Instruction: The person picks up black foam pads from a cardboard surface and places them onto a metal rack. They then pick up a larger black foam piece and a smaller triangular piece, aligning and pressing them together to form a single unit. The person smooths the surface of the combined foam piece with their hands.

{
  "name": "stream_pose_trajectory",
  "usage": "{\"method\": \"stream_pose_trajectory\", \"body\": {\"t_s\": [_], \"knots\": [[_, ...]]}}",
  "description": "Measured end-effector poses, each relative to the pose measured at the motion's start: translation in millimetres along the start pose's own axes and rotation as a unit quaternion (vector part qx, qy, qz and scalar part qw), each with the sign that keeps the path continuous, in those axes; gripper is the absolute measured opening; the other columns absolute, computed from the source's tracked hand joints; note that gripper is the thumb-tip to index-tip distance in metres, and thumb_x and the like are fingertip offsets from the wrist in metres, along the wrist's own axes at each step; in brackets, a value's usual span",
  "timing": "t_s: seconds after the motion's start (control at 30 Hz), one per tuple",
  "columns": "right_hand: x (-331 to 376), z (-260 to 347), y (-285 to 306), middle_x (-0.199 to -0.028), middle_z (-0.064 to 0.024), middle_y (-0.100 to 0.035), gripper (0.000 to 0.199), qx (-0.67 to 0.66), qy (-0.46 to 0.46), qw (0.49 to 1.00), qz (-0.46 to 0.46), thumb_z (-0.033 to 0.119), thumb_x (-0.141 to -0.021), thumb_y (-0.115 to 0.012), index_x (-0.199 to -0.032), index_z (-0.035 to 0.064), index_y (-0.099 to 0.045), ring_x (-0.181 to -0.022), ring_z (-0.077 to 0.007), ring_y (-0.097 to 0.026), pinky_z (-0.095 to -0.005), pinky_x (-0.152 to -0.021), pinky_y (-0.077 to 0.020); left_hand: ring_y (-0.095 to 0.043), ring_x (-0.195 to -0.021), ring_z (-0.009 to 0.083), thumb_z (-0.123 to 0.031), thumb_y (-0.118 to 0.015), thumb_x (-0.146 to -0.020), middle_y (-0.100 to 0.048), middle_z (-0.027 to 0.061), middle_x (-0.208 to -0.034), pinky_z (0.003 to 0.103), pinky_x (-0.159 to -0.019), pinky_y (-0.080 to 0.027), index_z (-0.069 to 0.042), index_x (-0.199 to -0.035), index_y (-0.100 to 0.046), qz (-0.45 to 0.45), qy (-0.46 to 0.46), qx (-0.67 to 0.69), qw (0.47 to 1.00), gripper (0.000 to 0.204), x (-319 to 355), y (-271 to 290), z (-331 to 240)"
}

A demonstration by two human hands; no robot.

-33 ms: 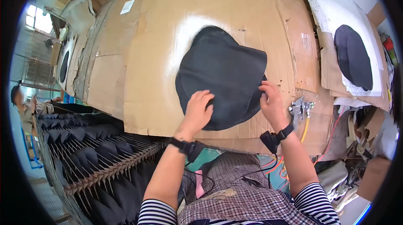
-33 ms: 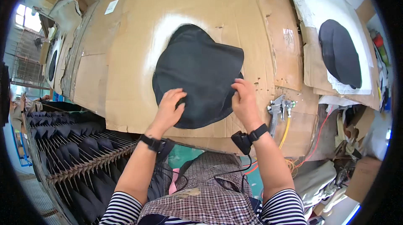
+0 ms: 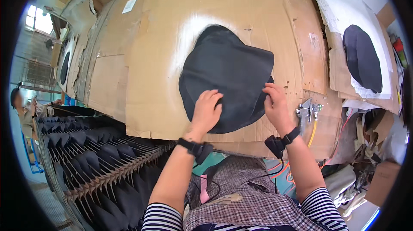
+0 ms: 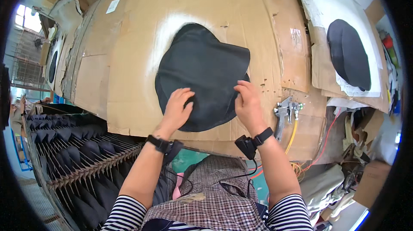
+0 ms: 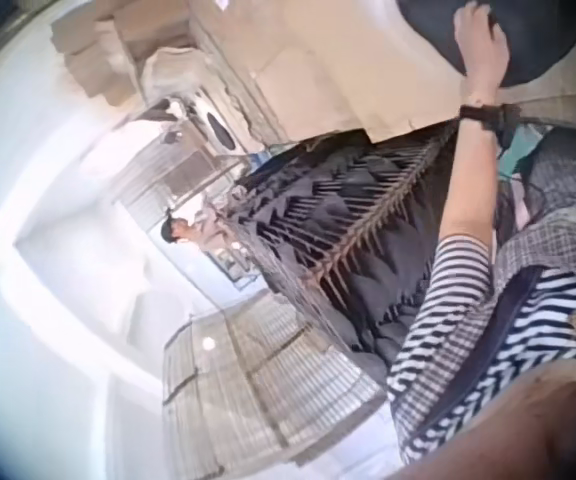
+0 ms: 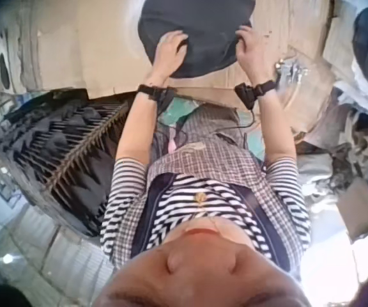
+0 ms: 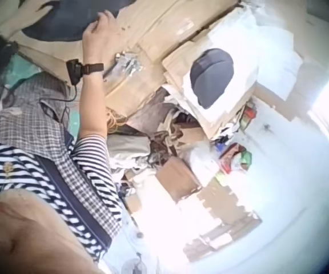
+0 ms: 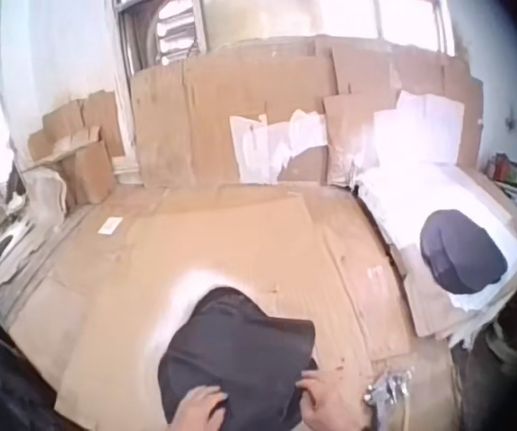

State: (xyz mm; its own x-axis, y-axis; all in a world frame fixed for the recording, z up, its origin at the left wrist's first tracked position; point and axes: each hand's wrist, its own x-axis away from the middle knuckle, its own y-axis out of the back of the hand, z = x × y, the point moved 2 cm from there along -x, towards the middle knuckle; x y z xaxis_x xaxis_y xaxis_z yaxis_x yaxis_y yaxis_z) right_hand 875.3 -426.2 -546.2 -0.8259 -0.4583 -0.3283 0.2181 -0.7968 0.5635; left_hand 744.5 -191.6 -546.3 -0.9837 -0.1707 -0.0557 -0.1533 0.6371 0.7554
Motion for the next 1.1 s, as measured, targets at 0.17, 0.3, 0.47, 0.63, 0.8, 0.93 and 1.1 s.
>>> {"method": "stream_pose_trajectory", "body": {"t_s": [0.17, 0.3, 0.47, 0.63, 0.8, 0.93, 1.1], "knots": [[-42.9, -16.4, -42.0, -0.129, -0.0187, -0.057, 0.035, 0.092, 0.116, 0.988, 0.047, 0.000, -0.086, -0.059, -0.120, 0.0038, -0.061, -0.124, -0.0394, -0.050, -0.0457, -0.106, -0.0405, -0.033, -0.141, 0.0376, -0.023, -0.061, -0.090, -0.044, 0.0168, -0.147, 0.056, -0.114, -0.027, -0.003, -0.140, -0.047, 0.035, -0.026, -0.138, 0.990, 0.056, -27.9, -73.3, -42.8], [-53.7, -51.0, -67.5, -0.145, -0.0127, -0.046, 0.045, 0.275, 0.159, 0.940, 0.125, 0.015, -0.091, -0.058, -0.136, 0.0092, -0.053, -0.135, -0.0374, -0.039, -0.0495, -0.111, -0.0326, -0.025, -0.147, 0.0344, -0.030, -0.058, -0.093, -0.035, 0.0148, -0.155, 0.059, -0.116, -0.021, -0.001, -0.146, -0.041, 0.077, -0.038, -0.161, 0.983, 0.063, -0.7, -112.6, -53.7], [-70.3, -63.2, -61.2, -0.151, -0.0104, -0.042, 0.050, 0.250, 0.187, 0.917, 0.249, 0.019, -0.093, -0.057, -0.141, 0.0108, -0.049, -0.140, -0.0347, -0.035, -0.0481, -0.113, -0.0310, -0.029, -0.145, 0.0355, -0.026, -0.058, -0.092, -0.039, 0.0161, -0.152, 0.059, -0.115, -0.022, 0.002, -0.143, -0.043, 0.134, -0.031, -0.143, 0.980, 0.060, 44.0, -103.6, -63.4], [-74.0, -75.9, -50.5, -0.152, -0.0088, -0.041, 0.050, 0.248, 0.223, 0.915, 0.226, 0.022, -0.094, -0.055, -0.143, 0.0110, -0.047, -0.140, -0.0338, -0.035, -0.0473, -0.113, -0.0302, -0.031, -0.143, 0.0384, -0.029, -0.059, -0.092, -0.041, 0.0201, -0.149, 0.058, -0.114, -0.024, 0.003, -0.140, -0.045, 0.035, -0.061, -0.089, 0.994, 0.059, -2.8, -89.7, -73.3], [-72.1, -79.6, -60.9, -0.152, -0.0082, -0.042, 0.049, 0.257, 0.207, 0.928, 0.172, 0.022, -0.095, -0.055, -0.142, 0.0105, -0.048, -0.139, -0.0333, -0.036, -0.0488, -0.114, -0.0294, -0.022, -0.148, 0.0377, -0.043, -0.063, -0.089, -0.031, 0.0209, -0.156, 0.056, -0.116, -0.022, 0.005, -0.147, -0.037, 0.067, -0.039, -0.140, 0.987, 0.079, 4.1, -138.2, -71.1], [-66.8, -79.0, -57.6, -0.151, -0.0084, -0.043, 0.049, 0.255, 0.198, 0.930, 0.175, 0.022, -0.095, -0.054, -0.142, 0.0102, -0.048, -0.138, -0.0332, -0.037, -0.0501, -0.113, -0.0302, -0.023, -0.147, 0.0391, -0.039, -0.062, -0.090, -0.032, 0.0218, -0.155, 0.055, -0.116, -0.022, 0.006, -0.145, -0.040, 0.123, -0.041, -0.058, 0.990, 0.074, 53.0, -136.1, -83.5], [-72.1, -82.9, -60.7, -0.151, -0.0081, -0.043, 0.050, 0.246, 0.194, 0.933, 0.173, 0.022, -0.094, -0.055, -0.142, 0.0104, -0.048, -0.138, -0.0329, -0.038, -0.0502, -0.113, -0.0308, -0.028, -0.144, 0.0403, -0.034, -0.061, -0.092, -0.036, 0.0219, -0.152, 0.057, -0.114, -0.025, 0.005, -0.143, -0.041, -0.009, -0.029, -0.133, 0.991, 0.068, -19.1, -106.0, -79.9]]}}
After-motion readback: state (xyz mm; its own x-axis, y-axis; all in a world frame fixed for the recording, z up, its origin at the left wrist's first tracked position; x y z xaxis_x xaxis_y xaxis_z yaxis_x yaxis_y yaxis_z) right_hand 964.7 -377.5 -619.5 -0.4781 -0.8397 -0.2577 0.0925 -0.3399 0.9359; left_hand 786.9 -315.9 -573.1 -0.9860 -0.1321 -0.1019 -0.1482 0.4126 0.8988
